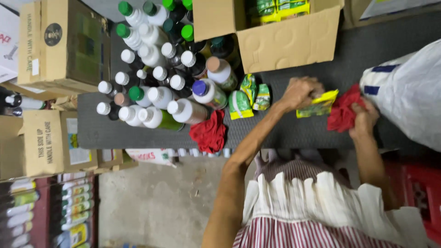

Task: Wiping down agricultural product packets with a cloth and organizing them into a cardboard box.

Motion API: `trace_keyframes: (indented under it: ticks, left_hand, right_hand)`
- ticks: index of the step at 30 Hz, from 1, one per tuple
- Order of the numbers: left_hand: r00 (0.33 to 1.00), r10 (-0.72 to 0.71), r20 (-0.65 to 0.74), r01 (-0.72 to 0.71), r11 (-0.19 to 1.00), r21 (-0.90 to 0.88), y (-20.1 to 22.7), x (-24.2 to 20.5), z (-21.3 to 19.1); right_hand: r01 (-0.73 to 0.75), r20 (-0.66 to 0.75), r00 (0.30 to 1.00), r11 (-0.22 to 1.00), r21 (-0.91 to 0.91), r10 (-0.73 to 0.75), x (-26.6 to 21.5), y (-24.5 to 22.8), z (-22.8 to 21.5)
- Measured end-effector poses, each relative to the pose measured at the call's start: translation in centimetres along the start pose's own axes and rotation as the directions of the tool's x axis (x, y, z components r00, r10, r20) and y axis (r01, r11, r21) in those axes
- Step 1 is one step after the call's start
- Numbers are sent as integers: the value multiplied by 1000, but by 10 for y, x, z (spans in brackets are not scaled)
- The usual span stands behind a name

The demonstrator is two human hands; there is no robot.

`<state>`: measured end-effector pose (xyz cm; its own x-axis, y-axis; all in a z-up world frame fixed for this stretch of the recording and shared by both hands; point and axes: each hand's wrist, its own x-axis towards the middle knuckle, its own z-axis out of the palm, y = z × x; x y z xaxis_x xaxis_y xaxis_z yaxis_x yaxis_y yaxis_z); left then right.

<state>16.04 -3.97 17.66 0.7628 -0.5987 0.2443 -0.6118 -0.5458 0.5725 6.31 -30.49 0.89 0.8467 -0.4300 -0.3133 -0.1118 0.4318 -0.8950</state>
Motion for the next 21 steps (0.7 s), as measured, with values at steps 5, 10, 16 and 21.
trace_keyframes:
  ticks: [5, 10, 16, 21]
  left_hand:
    - [997, 61, -37, -50, 970, 236, 24, 7, -5]
    - [934, 355, 23, -337, 860, 384, 8, -72, 28]
    - [973, -219, -73, 226, 843, 489, -23, -161, 75]
    - [477, -833, -280, 721, 553, -418, -57, -185, 155]
  right_hand:
    - [12, -10, 1000, 993, 116, -11, 9, -32, 11]
    - [119, 78, 989, 987, 108, -128, -4, -47, 2]
    - [285, 114, 957, 935, -211, -266, -33, -63, 28]
    - [622, 465, 783, 527, -578, -414, -36, -59, 75]
